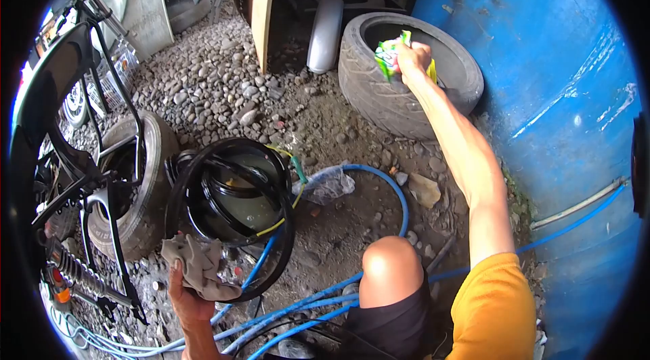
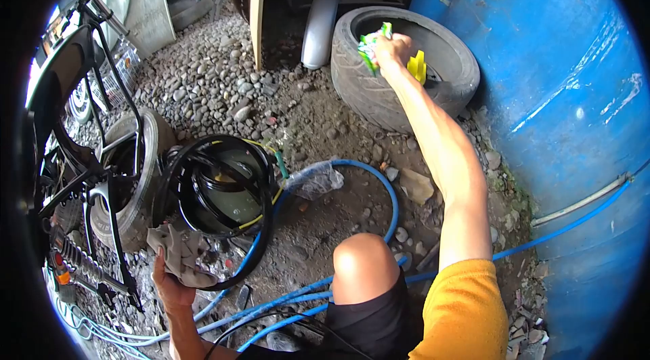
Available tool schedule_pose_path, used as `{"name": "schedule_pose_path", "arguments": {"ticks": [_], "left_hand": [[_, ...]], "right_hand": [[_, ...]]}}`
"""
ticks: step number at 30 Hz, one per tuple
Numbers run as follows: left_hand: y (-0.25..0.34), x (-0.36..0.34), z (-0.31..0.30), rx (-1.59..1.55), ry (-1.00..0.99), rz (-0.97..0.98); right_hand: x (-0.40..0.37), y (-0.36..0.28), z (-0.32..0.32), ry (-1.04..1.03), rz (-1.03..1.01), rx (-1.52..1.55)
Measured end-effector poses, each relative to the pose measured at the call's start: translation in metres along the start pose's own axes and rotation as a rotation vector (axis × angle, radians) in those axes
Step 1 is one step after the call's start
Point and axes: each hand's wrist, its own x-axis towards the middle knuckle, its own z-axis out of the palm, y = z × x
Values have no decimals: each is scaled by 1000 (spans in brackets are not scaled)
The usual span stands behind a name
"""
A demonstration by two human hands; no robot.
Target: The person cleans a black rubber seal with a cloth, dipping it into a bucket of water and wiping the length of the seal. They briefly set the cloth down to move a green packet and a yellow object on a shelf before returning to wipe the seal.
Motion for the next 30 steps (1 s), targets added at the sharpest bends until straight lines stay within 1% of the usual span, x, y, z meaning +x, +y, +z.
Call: {"name": "schedule_pose_path", "arguments": {"ticks": [1, 2, 3, 7, 8, 9, 13, 14, 15, 17, 19, 21, 23, 25, 27, 29, 30], "left_hand": [[0, -1, -4, -6, -6, -15], [1, -2, -7, -8, -7, -30], [1, -2, -8, -11, -9, -40], [-1, -4, 1, 24, 64, 7], [-1, -1, -4, 41, 27, 21], [-1, 1, -3, 35, 40, 25], [-4, 8, -12, 33, 90, -15], [-4, 9, -10, 29, 89, -16], [-4, 12, -8, 23, 87, -16], [-8, 17, -10, 27, 74, -21], [-11, 23, -21, 36, 44, -42], [-9, 21, -16, 27, 27, -71], [-9, 21, -14, 24, 21, -78], [-11, 21, -14, 29, 25, -61], [-11, 22, -14, 27, 26, -55], [-11, 23, -16, 35, 10, -69], [-11, 24, -20, 41, -6, -82]], "right_hand": [[-10, -4, 0, -63, 43, 35], [-17, -6, 2, -120, 95, -14], [-34, -16, 1, -205, 168, -1], [-74, 1, -8, -631, 459, -2], [-81, 13, -11, -693, 491, -38], [-84, 29, -16, -741, 533, -59], [-114, 34, -47, -922, 489, -361], [-117, 41, -51, -940, 382, -521], [-118, 45, -63, -960, 318, -563], [-112, 46, -80, -968, 268, -728], [-101, 37, -95, -922, 254, -791], [-82, 30, -107, -892, 117, -930], [-58, 25, -112, -825, 42, -931], [-37, -2, -112, -644, 186, -917], [-11, -15, -109, -500, 338, -748], [16, -29, -105, -524, 437, -651], [23, -33, -98, -463, 418, -722]]}}
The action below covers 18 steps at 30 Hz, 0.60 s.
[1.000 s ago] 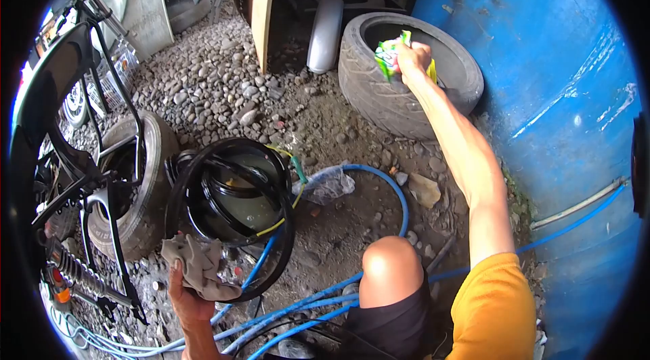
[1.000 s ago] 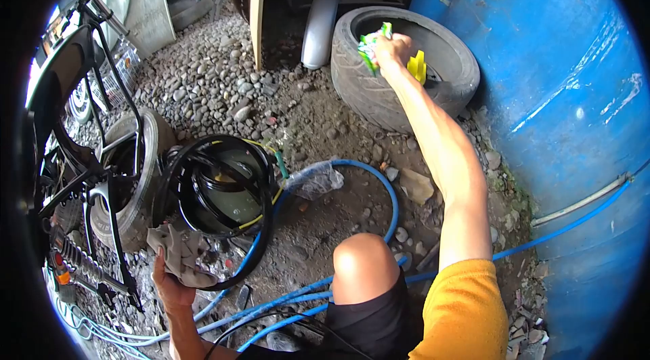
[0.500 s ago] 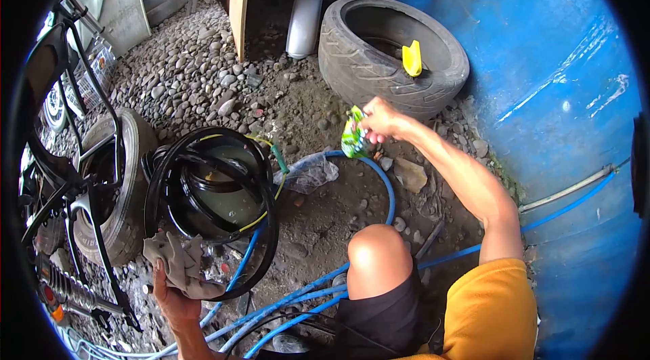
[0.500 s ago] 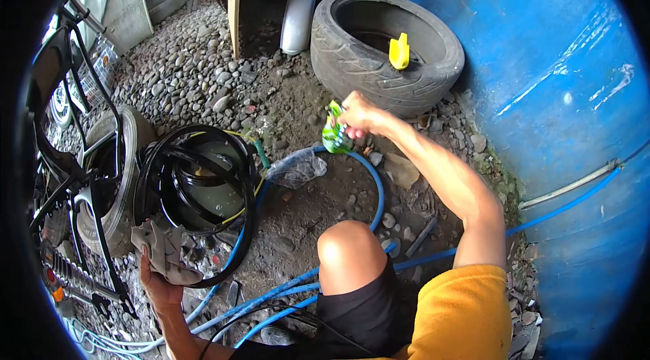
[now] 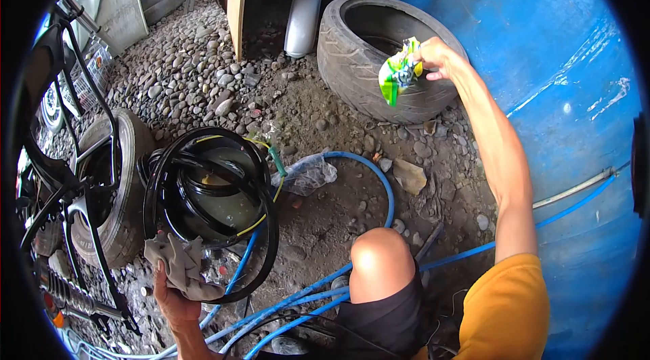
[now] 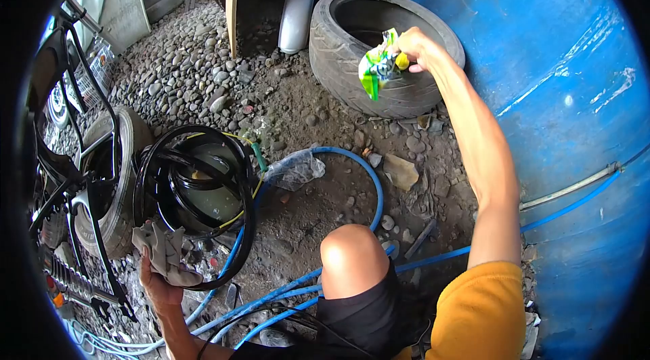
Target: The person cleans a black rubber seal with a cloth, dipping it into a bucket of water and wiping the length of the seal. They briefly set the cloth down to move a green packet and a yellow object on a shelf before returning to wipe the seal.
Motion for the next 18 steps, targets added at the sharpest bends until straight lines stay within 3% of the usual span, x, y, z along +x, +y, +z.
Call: {"name": "schedule_pose_path", "arguments": {"ticks": [3, 7, 12, 15, 18], "left_hand": [[1, -5, 14, 23, 3, 27], [7, -18, 34, 12, 11, 82], [10, -22, 8, -6, 38, -16], [8, -24, 32, 23, 130, 65], [10, -25, 31, 46, 58, 61]], "right_hand": [[29, -16, 17, 180, 72, -204], [65, -7, 41, 278, -49, -314], [142, 39, 63, 452, -74, -266], [118, 44, 64, 405, -93, -249], [88, 30, 72, 474, -149, -229]]}}
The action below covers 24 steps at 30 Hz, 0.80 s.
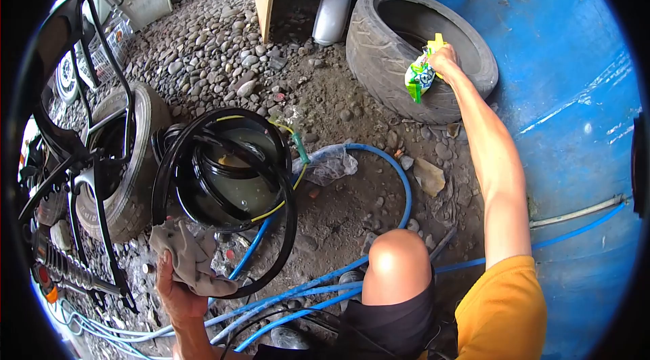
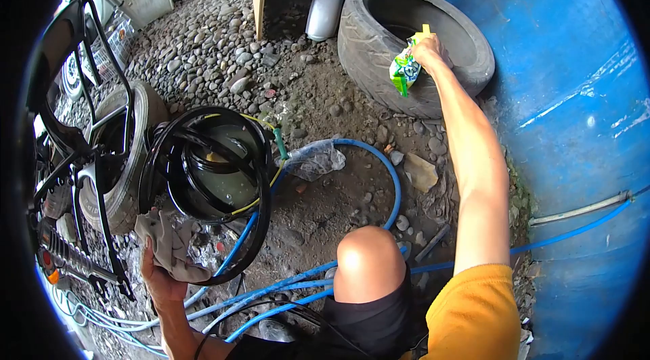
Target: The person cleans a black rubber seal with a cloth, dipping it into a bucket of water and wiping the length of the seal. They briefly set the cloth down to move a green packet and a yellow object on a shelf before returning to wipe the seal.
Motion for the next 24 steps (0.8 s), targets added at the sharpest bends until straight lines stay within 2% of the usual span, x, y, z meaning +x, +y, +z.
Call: {"name": "schedule_pose_path", "arguments": {"ticks": [3, 4, 5, 7, 8, 9, 11, 13, 15, 16, 17, 21, 24], "left_hand": [[-2, -1, -1, -54, 66, -31], [1, 0, -21, -132, -46, -122], [0, -6, -13, -132, 24, -110], [2, -17, 11, -122, 173, -85], [8, -24, 12, -107, 85, -133], [7, -25, 22, -158, 73, -83], [14, -27, 20, -148, 20, -124], [12, -28, 20, -192, 39, -110], [16, -31, 18, -186, 12, -132], [13, -30, 18, -300, 68, -121], [16, -30, 23, -325, 42, -119], [27, -29, 34, -260, 33, -226], [34, -37, 44, -278, 137, -246]], "right_hand": [[-19, -7, 12, 61, -127, 1], [-27, -14, 12, 54, -147, -3], [-31, -24, 14, 43, -173, -3], [-44, -40, 17, -75, -295, 55], [-62, -54, 14, -100, -329, 102], [-69, -58, 19, -144, -331, 120], [-78, -63, 31, -237, -330, 171], [-89, -60, 49, -344, -377, 285], [-106, -63, 48, -477, -340, 398], [-117, -65, 47, -479, -365, 385], [-127, -63, 43, -474, -383, 368], [-167, -36, -2, -341, -705, 147], [-199, 8, -60, -344, -648, 242]]}}
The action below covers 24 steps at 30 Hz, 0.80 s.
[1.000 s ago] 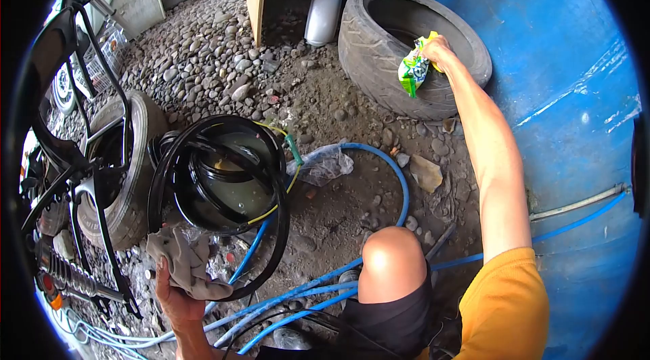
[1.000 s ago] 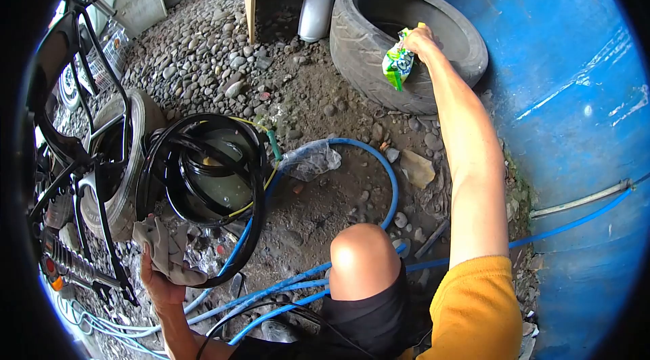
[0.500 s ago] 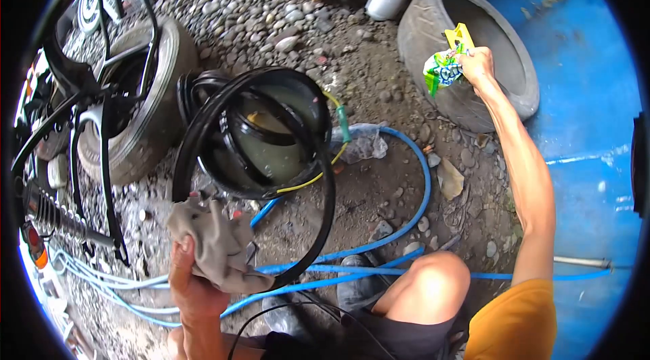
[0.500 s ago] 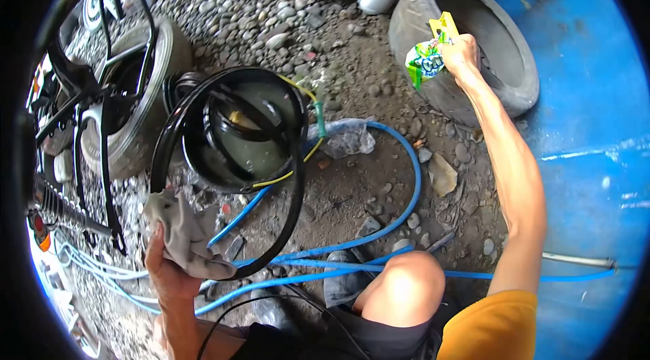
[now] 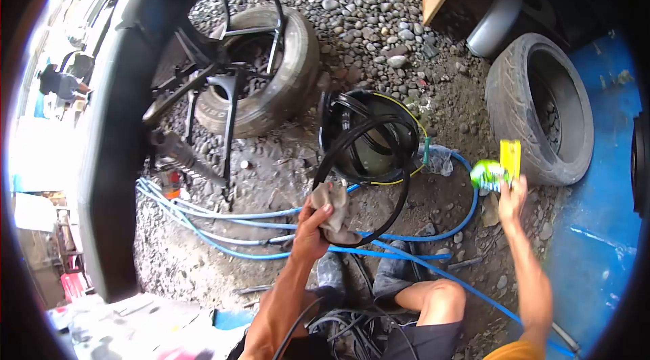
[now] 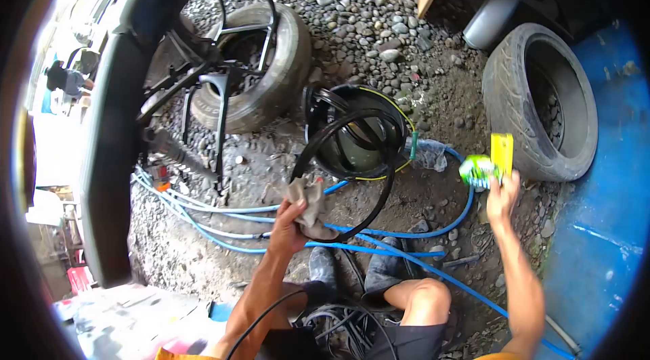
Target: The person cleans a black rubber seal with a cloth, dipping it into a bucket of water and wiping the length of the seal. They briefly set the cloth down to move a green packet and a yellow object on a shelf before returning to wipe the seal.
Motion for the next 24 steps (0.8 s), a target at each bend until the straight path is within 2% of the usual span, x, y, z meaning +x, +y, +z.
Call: {"name": "schedule_pose_path", "arguments": {"ticks": [1, 3, 4, 6, 7, 9, 10, 11, 12, 13, 14, 15, 20, 24], "left_hand": [[5, -6, 9, 1, 45, -9], [13, -11, 21, 45, 60, 22], [20, -15, 34, 61, 63, 5], [34, -24, 58, 137, 109, 3], [38, -26, 69, 191, 107, 7], [37, -21, 74, 303, 92, 46], [39, -22, 82, 313, 119, 27], [41, -21, 91, 317, 144, 19], [42, -18, 93, 379, 100, 36], [42, -24, 110, 373, 242, 74], [31, -13, 96, 402, 188, 103], [39, -19, 113, 354, 120, 93], [46, -24, 156, 317, 170, 81], [55, -30, 190, 378, 246, 95]], "right_hand": [[-26, -1, -20, 12, 30, 16], [-77, -12, -68, 0, 226, 100], [-108, -2, -95, -91, 299, 15], [-172, -3, -138, -76, 486, -36], [-209, 4, -160, -141, 554, -156], [-264, -18, -200, -131, 754, -240], [-305, -16, -212, 24, 531, -312], [-316, -28, -222, 11, 571, -315], [-319, -45, -226, -38, 640, -315], [-309, -62, -224, -88, 695, -313], [-293, -75, -219, -125, 715, -306], [-278, -88, -217, -162, 727, -303], [-212, -123, -226, -286, 673, -297], [-188, -133, -253, -332, 655, -305]]}}
